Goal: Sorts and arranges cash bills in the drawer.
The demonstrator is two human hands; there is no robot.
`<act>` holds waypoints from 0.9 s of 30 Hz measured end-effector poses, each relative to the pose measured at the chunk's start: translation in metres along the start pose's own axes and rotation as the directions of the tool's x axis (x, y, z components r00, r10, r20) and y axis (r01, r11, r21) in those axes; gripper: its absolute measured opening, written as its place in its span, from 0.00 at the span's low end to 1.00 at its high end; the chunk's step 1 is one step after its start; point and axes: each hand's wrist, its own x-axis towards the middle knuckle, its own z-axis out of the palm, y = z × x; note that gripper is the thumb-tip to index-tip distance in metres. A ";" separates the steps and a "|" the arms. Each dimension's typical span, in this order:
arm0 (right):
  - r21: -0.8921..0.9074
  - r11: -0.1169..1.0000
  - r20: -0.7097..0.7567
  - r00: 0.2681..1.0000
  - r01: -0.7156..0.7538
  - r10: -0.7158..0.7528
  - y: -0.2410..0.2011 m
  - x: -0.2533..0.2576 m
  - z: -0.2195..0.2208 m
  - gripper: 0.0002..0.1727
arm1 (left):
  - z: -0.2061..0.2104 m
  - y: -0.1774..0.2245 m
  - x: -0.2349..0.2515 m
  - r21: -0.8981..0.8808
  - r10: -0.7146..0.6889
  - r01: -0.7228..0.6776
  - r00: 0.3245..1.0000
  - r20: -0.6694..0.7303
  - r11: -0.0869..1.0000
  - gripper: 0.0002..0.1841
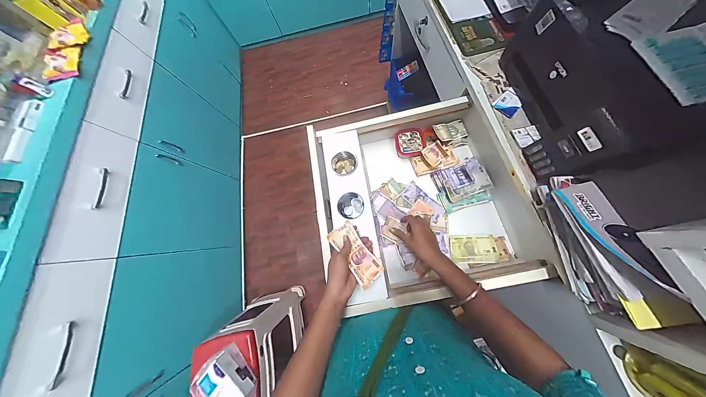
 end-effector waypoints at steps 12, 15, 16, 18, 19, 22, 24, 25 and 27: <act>-0.021 0.937 -0.210 0.914 0.350 -0.346 -0.055 -0.071 -0.031 0.09 | 0.021 -0.019 -0.017 0.316 -0.088 0.050 0.991 0.104 0.947 0.23; -0.351 0.777 -0.365 0.687 0.523 -0.628 -0.066 -0.093 -0.007 0.04 | 0.033 -0.022 -0.020 0.295 -0.102 0.073 0.991 0.083 0.953 0.18; -0.424 0.729 -0.365 0.635 0.538 -0.681 -0.063 -0.097 0.000 0.03 | 0.034 -0.024 -0.019 0.279 -0.100 0.076 0.992 0.071 0.957 0.14; -0.473 0.666 -0.329 0.585 0.577 -0.741 -0.056 -0.101 0.010 0.04 | 0.031 -0.025 -0.019 0.221 -0.121 0.103 0.990 0.071 0.970 0.14; -0.464 0.645 -0.307 0.573 0.608 -0.760 -0.053 -0.103 0.013 0.05 | 0.031 -0.026 -0.020 0.189 -0.130 0.116 0.990 0.061 0.975 0.14; -0.343 0.606 -0.229 0.561 0.718 -0.795 -0.049 -0.111 0.023 0.07 | 0.032 -0.026 -0.021 0.088 -0.164 0.159 0.984 0.062 0.983 0.18; -0.276 0.575 -0.188 0.543 0.770 -0.818 -0.049 -0.116 0.029 0.08 | 0.028 -0.024 -0.017 0.000 -0.205 0.206 0.975 0.080 0.979 0.22; -0.218 0.567 -0.149 0.547 0.795 -0.824 -0.049 -0.118 0.030 0.09 | 0.025 -0.023 -0.016 -0.031 -0.208 0.211 0.976 0.070 0.977 0.22; -0.028 0.595 -0.049 0.593 0.804 -0.804 -0.045 -0.119 0.022 0.13 | 0.018 -0.020 -0.013 -0.081 -0.186 0.188 0.982 0.034 0.979 0.20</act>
